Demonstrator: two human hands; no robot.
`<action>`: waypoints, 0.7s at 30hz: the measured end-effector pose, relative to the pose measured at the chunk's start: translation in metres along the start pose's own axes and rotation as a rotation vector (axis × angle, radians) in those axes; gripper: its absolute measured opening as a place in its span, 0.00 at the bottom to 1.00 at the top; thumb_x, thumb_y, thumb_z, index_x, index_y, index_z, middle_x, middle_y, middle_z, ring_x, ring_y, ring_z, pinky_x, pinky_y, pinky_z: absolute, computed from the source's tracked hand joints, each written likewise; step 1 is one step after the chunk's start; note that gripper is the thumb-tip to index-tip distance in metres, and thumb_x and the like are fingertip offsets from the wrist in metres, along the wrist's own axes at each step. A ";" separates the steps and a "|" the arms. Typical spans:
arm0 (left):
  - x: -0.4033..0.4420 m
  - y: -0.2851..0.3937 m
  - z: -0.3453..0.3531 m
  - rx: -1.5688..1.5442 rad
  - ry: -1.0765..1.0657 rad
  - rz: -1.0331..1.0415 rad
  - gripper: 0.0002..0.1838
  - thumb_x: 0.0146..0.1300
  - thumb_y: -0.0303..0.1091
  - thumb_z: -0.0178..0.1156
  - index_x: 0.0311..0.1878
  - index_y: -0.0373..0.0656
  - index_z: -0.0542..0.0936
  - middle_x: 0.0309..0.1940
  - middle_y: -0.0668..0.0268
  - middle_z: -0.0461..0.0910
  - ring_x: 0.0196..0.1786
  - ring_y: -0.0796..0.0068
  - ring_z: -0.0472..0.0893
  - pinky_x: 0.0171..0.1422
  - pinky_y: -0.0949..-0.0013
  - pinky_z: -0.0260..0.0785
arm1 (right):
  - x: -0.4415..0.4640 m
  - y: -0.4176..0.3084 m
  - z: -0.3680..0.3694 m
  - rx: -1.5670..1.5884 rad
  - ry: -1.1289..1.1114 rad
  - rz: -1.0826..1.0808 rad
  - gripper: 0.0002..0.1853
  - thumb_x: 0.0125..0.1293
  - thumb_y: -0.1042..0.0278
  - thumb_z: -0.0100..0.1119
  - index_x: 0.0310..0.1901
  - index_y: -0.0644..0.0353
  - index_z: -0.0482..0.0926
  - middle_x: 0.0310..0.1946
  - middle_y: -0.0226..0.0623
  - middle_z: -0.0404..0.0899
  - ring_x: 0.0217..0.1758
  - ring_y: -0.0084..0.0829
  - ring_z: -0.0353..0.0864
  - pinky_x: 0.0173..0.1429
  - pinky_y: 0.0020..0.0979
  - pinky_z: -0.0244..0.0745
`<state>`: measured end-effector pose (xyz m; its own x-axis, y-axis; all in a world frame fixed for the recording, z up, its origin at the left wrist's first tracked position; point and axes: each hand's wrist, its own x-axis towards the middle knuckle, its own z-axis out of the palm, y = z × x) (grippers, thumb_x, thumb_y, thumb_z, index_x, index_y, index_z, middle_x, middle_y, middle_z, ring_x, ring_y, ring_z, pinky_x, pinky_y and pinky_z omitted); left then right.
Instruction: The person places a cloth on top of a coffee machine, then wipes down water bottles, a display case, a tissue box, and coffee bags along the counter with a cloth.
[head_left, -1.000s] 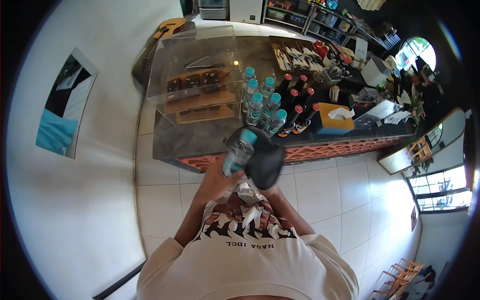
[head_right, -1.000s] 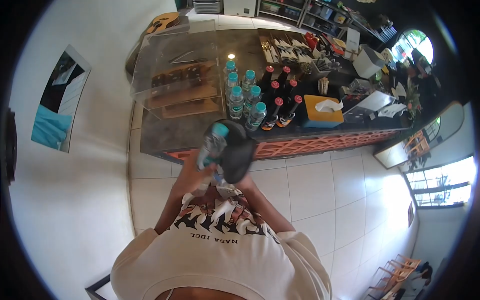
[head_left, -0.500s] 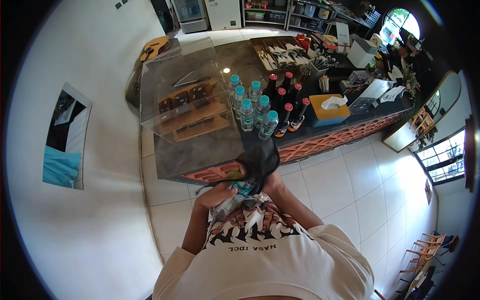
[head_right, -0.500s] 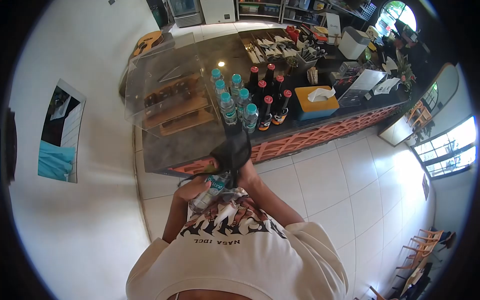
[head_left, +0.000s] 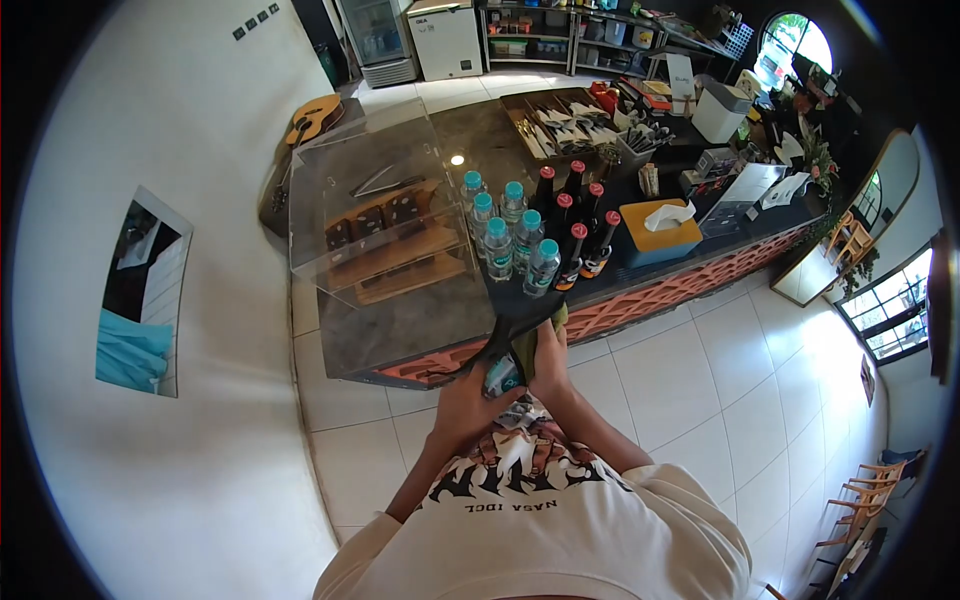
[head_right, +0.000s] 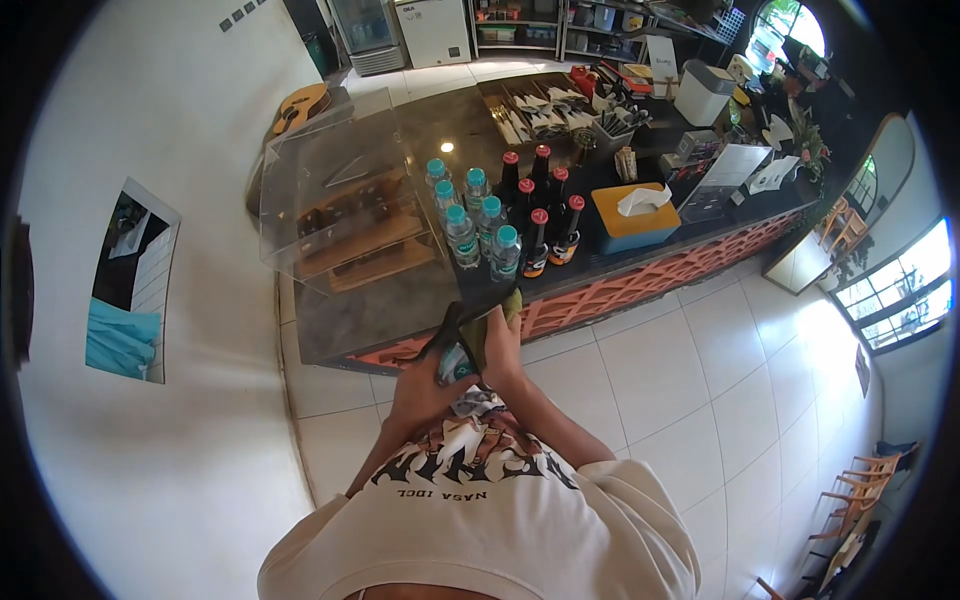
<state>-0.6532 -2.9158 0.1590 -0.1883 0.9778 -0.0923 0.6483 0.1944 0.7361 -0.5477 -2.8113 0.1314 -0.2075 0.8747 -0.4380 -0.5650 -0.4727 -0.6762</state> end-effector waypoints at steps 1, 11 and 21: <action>0.000 -0.003 0.000 0.004 0.003 0.003 0.34 0.57 0.51 0.68 0.62 0.40 0.73 0.47 0.47 0.81 0.49 0.43 0.81 0.49 0.55 0.73 | 0.005 0.002 -0.004 0.004 -0.004 -0.003 0.17 0.73 0.64 0.47 0.58 0.60 0.71 0.51 0.38 0.80 0.51 0.34 0.82 0.53 0.37 0.79; 0.003 -0.086 0.009 -1.427 -0.566 0.049 0.28 0.68 0.49 0.59 0.62 0.36 0.71 0.52 0.62 0.79 0.53 0.73 0.78 0.56 0.70 0.71 | -0.004 0.012 -0.013 0.024 -0.686 0.151 0.16 0.74 0.62 0.50 0.58 0.59 0.71 0.47 0.35 0.79 0.52 0.30 0.80 0.56 0.33 0.77; 0.001 -0.052 0.000 -0.633 -0.448 0.012 0.44 0.58 0.47 0.70 0.70 0.32 0.62 0.65 0.51 0.69 0.72 0.63 0.63 0.75 0.62 0.53 | -0.013 -0.005 -0.023 0.127 -0.445 0.099 0.13 0.65 0.76 0.52 0.52 0.62 0.74 0.46 0.39 0.80 0.48 0.33 0.82 0.52 0.34 0.79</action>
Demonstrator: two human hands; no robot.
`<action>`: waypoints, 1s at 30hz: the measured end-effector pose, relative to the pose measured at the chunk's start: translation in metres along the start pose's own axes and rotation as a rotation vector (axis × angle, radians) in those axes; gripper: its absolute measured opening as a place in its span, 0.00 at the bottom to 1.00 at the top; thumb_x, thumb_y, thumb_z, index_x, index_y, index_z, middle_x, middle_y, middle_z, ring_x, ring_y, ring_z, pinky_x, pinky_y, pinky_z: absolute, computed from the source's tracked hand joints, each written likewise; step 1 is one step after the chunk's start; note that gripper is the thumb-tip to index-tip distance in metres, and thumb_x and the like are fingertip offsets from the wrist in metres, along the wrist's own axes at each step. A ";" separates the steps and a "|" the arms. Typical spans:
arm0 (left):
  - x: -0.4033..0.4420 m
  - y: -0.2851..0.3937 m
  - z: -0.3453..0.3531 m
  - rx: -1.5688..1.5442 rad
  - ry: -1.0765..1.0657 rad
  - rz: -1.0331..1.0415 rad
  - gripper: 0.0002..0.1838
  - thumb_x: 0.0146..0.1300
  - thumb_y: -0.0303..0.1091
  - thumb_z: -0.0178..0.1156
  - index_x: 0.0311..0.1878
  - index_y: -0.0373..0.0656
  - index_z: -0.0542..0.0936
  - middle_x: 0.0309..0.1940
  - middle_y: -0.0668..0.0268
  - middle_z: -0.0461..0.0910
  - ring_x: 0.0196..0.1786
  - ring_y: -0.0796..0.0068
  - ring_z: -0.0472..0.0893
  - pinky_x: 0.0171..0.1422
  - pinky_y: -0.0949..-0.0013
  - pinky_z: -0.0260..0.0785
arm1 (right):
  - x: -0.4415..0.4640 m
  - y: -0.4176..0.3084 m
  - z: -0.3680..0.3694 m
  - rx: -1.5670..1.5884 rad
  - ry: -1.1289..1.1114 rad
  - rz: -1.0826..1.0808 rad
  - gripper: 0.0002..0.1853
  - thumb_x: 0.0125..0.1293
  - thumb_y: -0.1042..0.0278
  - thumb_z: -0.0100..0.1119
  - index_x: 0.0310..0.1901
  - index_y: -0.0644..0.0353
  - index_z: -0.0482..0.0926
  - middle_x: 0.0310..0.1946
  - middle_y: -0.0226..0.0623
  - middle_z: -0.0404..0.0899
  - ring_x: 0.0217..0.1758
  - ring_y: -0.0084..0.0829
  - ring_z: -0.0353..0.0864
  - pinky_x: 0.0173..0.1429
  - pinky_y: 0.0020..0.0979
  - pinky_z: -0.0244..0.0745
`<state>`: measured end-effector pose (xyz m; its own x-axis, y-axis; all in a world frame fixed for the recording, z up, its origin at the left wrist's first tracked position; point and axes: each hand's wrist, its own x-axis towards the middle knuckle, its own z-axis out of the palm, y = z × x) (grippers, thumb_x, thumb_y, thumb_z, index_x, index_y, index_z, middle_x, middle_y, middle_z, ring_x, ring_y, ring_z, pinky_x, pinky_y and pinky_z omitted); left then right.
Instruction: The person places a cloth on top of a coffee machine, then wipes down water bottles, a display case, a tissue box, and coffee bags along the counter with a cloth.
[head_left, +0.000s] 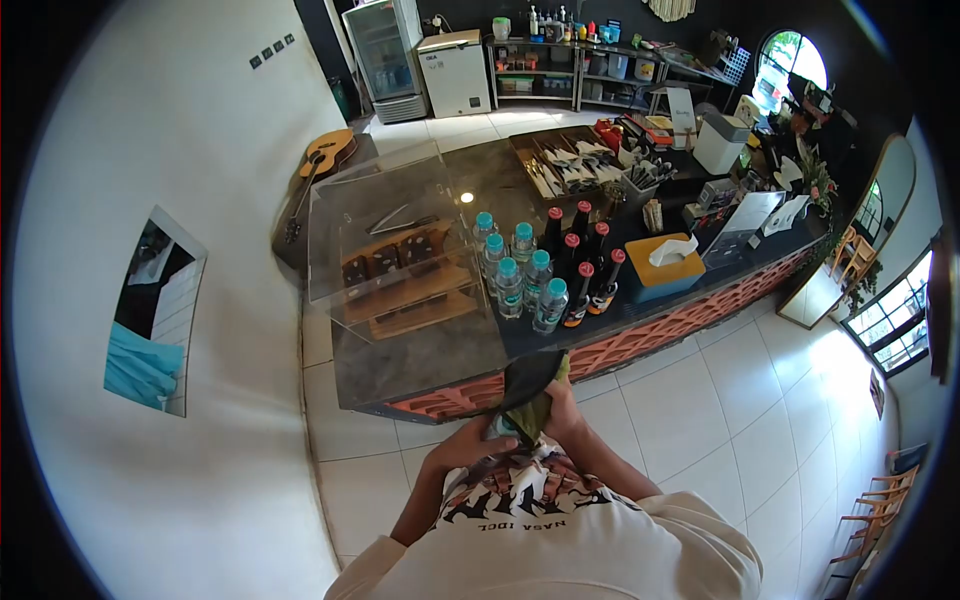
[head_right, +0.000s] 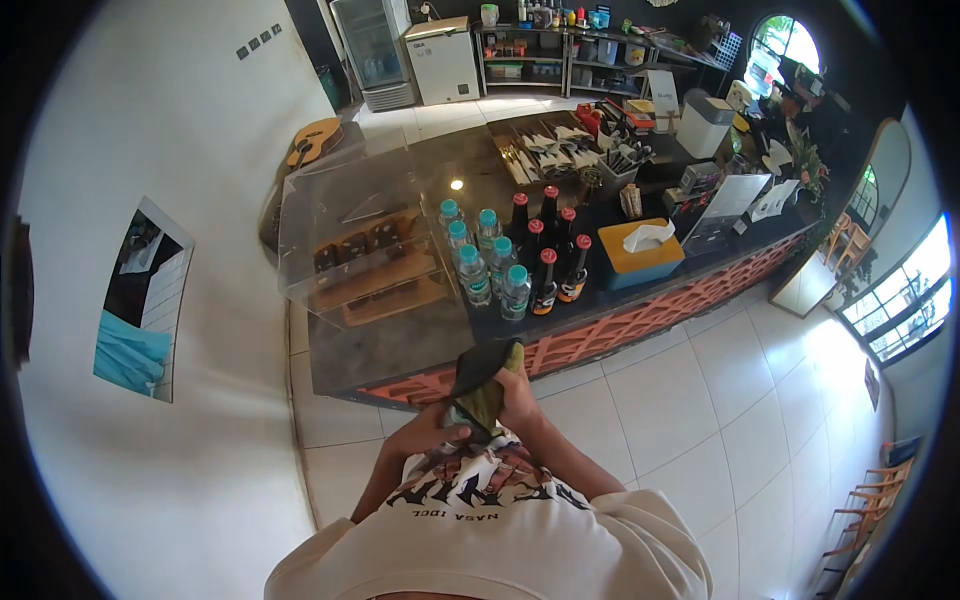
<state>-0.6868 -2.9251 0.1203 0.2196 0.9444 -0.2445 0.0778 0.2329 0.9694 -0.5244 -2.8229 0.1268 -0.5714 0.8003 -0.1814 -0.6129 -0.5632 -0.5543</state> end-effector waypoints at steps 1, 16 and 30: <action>0.001 0.001 0.002 -0.004 0.002 0.002 0.44 0.58 0.47 0.70 0.70 0.32 0.62 0.65 0.51 0.69 0.72 0.63 0.63 0.75 0.62 0.53 | -0.001 -0.001 -0.002 0.053 -0.030 0.012 0.13 0.66 0.75 0.51 0.52 0.63 0.74 0.45 0.39 0.80 0.48 0.34 0.82 0.51 0.34 0.79; -0.006 -0.043 -0.008 -0.910 -0.145 -0.046 0.32 0.59 0.42 0.70 0.62 0.36 0.70 0.45 0.59 0.83 0.46 0.67 0.83 0.52 0.64 0.75 | 0.003 0.020 -0.016 -0.352 -0.156 -0.024 0.31 0.57 0.64 0.68 0.60 0.63 0.67 0.53 0.34 0.74 0.55 0.28 0.76 0.60 0.30 0.73; 0.019 0.012 0.010 -0.193 0.129 -0.050 0.31 0.60 0.35 0.69 0.63 0.35 0.69 0.47 0.65 0.79 0.45 0.78 0.78 0.49 0.71 0.73 | 0.009 0.014 -0.008 -0.393 0.059 -0.266 0.19 0.57 0.77 0.63 0.51 0.60 0.74 0.49 0.35 0.75 0.49 0.31 0.79 0.52 0.32 0.77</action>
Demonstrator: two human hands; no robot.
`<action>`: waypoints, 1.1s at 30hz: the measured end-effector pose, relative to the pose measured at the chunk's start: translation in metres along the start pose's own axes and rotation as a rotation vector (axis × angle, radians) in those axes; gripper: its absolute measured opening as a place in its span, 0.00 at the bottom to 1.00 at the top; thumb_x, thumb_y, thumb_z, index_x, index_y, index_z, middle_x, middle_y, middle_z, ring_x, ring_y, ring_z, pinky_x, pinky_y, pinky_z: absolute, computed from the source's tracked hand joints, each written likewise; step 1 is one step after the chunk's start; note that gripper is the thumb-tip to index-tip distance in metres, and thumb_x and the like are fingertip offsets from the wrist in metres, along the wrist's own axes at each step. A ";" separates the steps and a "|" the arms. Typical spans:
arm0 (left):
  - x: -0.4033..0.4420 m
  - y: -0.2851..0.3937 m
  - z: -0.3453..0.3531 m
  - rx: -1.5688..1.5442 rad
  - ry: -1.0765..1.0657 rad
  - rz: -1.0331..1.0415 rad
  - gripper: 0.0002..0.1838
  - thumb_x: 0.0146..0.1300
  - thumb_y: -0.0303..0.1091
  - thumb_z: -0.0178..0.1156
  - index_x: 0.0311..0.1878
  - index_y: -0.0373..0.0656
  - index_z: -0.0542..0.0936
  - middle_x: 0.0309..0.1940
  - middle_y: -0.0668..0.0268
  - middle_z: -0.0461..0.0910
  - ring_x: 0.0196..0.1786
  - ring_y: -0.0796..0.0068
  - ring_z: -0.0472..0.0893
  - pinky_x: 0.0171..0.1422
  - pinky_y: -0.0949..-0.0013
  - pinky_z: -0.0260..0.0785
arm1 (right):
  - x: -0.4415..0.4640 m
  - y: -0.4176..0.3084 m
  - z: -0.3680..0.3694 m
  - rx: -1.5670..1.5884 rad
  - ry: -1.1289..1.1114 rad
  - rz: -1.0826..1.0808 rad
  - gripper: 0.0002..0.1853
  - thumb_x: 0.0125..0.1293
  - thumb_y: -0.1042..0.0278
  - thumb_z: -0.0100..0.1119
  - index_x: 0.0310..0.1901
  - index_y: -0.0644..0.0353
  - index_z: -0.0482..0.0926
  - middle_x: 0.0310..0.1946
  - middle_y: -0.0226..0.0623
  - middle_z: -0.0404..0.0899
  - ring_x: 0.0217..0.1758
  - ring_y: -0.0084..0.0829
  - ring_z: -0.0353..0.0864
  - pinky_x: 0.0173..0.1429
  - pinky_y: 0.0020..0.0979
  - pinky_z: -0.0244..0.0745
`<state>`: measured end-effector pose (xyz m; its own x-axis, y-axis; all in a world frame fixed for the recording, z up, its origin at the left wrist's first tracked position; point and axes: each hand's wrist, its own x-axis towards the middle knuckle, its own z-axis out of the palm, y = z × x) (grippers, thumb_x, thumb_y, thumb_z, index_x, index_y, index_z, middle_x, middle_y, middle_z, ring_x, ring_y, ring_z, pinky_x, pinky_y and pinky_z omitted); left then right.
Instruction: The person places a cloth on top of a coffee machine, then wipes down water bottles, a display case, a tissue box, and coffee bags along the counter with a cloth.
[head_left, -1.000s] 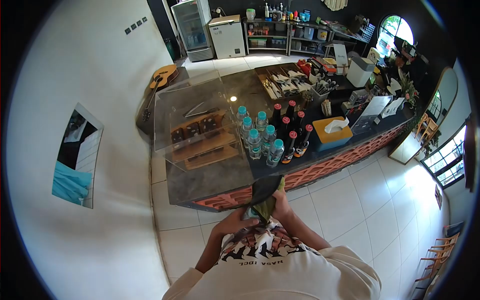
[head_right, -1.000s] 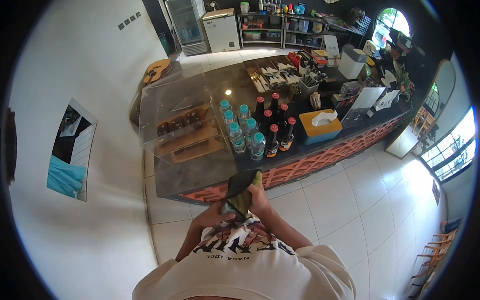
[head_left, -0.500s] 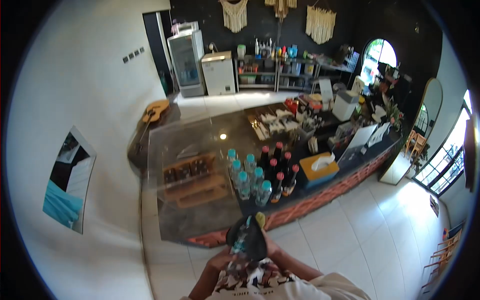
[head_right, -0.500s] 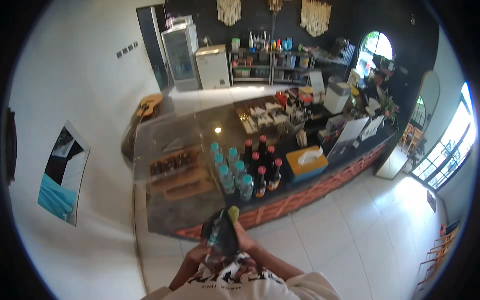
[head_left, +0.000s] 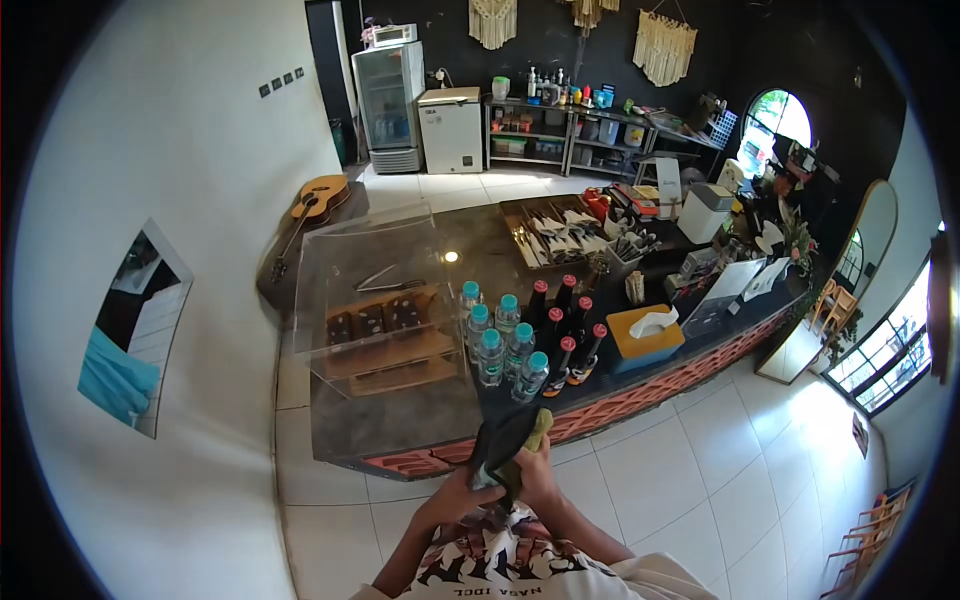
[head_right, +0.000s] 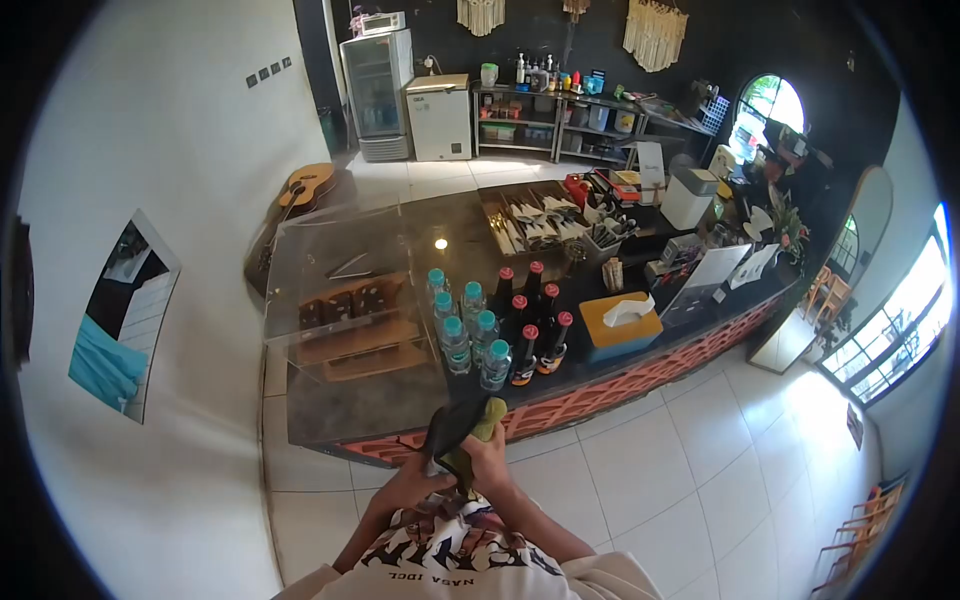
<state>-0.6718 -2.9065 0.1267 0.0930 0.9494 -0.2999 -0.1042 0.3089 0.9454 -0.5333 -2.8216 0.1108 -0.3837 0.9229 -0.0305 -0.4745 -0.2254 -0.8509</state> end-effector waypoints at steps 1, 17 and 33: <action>0.000 0.001 0.000 0.062 -0.018 -0.018 0.31 0.60 0.35 0.69 0.64 0.35 0.69 0.46 0.66 0.79 0.44 0.79 0.77 0.47 0.71 0.73 | -0.001 -0.001 0.002 0.016 0.024 -0.018 0.16 0.57 0.77 0.63 0.48 0.61 0.76 0.49 0.35 0.75 0.49 0.31 0.79 0.52 0.33 0.77; -0.014 -0.047 -0.007 -0.661 -0.063 0.051 0.31 0.55 0.50 0.71 0.52 0.35 0.75 0.36 0.58 0.81 0.35 0.65 0.83 0.43 0.63 0.76 | -0.003 -0.031 0.019 0.004 -0.337 0.044 0.31 0.50 0.70 0.71 0.56 0.63 0.69 0.47 0.34 0.78 0.47 0.27 0.79 0.56 0.31 0.75; 0.005 -0.001 -0.010 0.499 0.180 0.263 0.34 0.52 0.35 0.72 0.61 0.35 0.70 0.49 0.56 0.80 0.51 0.72 0.79 0.56 0.66 0.72 | 0.009 -0.007 0.028 -0.004 0.221 0.116 0.22 0.60 0.74 0.62 0.57 0.60 0.70 0.47 0.36 0.78 0.47 0.30 0.81 0.51 0.32 0.79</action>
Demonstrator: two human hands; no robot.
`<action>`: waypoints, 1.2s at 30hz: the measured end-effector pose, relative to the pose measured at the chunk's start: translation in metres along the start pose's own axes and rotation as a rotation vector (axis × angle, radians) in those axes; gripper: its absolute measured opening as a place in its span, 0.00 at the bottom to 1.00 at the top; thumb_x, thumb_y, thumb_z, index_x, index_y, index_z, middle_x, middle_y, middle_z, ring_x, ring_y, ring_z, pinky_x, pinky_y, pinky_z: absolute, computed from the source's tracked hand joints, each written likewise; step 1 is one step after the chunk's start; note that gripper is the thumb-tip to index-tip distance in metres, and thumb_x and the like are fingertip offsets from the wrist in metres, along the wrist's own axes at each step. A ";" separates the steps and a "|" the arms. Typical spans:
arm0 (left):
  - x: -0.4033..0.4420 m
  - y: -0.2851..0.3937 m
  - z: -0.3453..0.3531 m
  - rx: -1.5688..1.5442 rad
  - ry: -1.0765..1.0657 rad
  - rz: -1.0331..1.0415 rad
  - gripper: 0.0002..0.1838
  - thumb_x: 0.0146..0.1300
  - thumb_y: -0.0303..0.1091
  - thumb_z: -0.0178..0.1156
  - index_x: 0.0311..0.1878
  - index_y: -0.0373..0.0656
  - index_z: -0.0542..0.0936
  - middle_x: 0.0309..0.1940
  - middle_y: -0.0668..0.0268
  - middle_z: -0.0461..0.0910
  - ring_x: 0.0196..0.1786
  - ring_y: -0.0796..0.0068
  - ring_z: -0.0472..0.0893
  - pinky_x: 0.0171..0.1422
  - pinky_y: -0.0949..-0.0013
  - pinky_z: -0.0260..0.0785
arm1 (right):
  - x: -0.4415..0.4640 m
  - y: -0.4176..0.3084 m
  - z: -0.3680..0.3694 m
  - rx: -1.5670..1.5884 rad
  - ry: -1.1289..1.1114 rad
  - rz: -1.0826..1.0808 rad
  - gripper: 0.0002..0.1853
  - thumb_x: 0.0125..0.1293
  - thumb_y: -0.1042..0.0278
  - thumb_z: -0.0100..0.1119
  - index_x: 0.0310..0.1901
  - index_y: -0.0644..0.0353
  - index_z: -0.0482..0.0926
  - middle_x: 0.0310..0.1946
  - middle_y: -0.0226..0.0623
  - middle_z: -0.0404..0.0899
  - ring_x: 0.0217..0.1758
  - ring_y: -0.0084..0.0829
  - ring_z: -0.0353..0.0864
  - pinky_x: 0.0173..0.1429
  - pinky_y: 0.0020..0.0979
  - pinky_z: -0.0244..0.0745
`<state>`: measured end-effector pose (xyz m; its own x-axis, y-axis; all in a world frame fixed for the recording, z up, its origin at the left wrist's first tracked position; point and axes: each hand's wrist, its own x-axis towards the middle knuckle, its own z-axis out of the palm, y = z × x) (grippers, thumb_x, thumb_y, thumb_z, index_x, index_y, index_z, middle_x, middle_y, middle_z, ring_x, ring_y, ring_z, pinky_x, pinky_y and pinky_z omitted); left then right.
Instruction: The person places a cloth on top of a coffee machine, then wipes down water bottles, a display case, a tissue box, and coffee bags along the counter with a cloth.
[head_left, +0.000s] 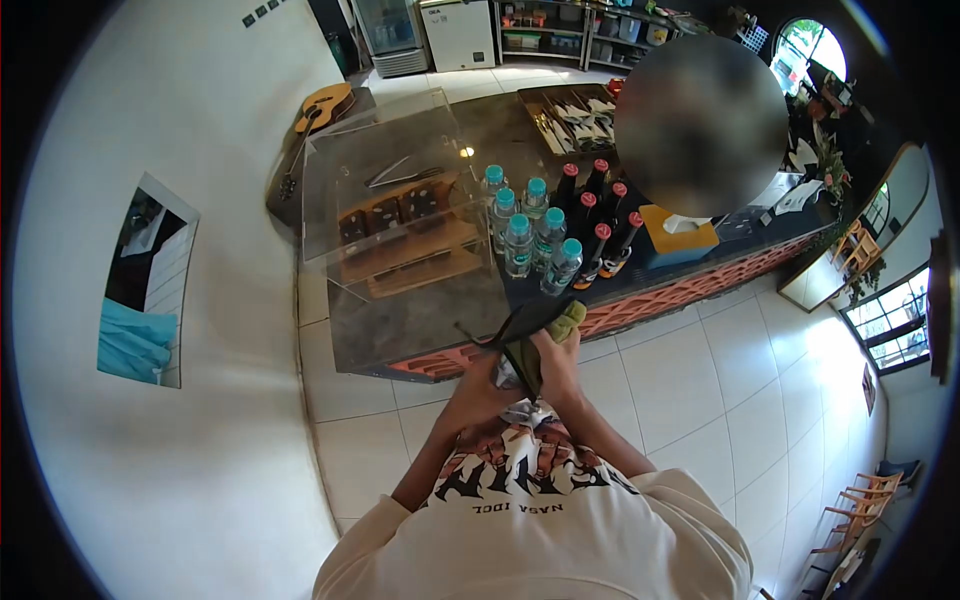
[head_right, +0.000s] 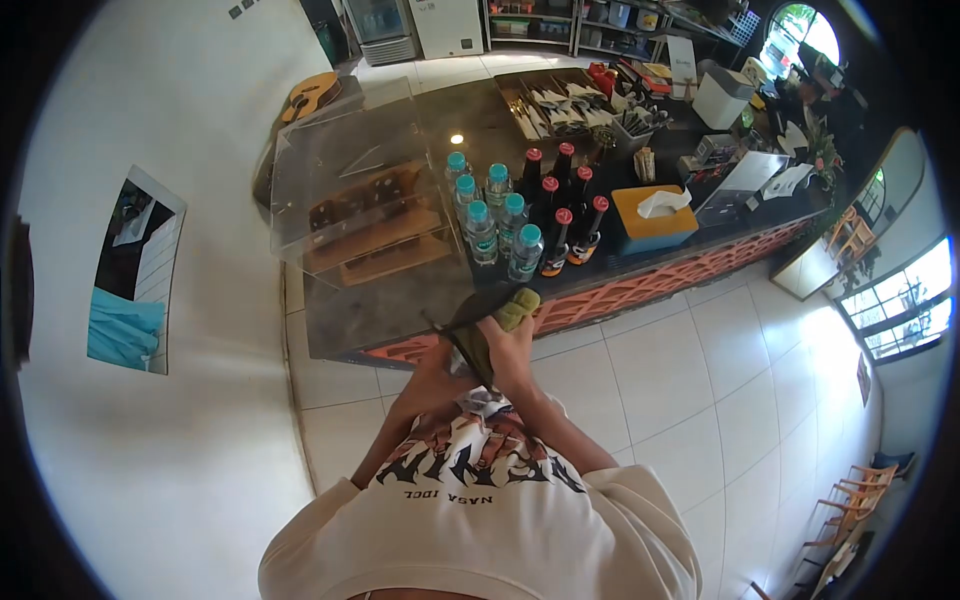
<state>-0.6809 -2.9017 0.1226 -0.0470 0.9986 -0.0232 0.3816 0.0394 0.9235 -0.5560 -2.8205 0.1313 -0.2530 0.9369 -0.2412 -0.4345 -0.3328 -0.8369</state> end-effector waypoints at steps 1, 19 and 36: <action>-0.003 -0.006 0.000 0.000 -0.005 -0.001 0.34 0.52 0.35 0.72 0.61 0.35 0.70 0.49 0.56 0.80 0.51 0.72 0.79 0.56 0.66 0.72 | 0.002 -0.002 0.000 0.002 0.005 0.000 0.22 0.60 0.74 0.62 0.57 0.60 0.70 0.47 0.36 0.78 0.47 0.30 0.81 0.51 0.32 0.79; 0.044 0.010 -0.078 -0.560 0.029 0.299 0.33 0.65 0.46 0.64 0.66 0.36 0.67 0.59 0.57 0.74 0.59 0.67 0.73 0.65 0.61 0.63 | -0.012 0.045 0.061 -0.119 -0.127 -0.154 0.27 0.61 0.62 0.65 0.60 0.64 0.71 0.49 0.34 0.78 0.52 0.23 0.75 0.59 0.30 0.72; 0.094 0.034 -0.087 -1.142 -0.921 0.003 0.22 0.65 0.44 0.64 0.55 0.42 0.70 0.36 0.63 0.74 0.40 0.68 0.77 0.51 0.62 0.71 | -0.054 0.086 0.066 0.318 -0.024 -0.173 0.45 0.54 0.58 0.72 0.70 0.64 0.58 0.62 0.36 0.68 0.66 0.25 0.66 0.68 0.28 0.63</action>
<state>-0.7527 -2.8092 0.1855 0.7129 0.6844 0.1526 -0.5616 0.4269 0.7088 -0.6362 -2.9070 0.1050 -0.1709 0.9807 -0.0948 -0.7186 -0.1898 -0.6690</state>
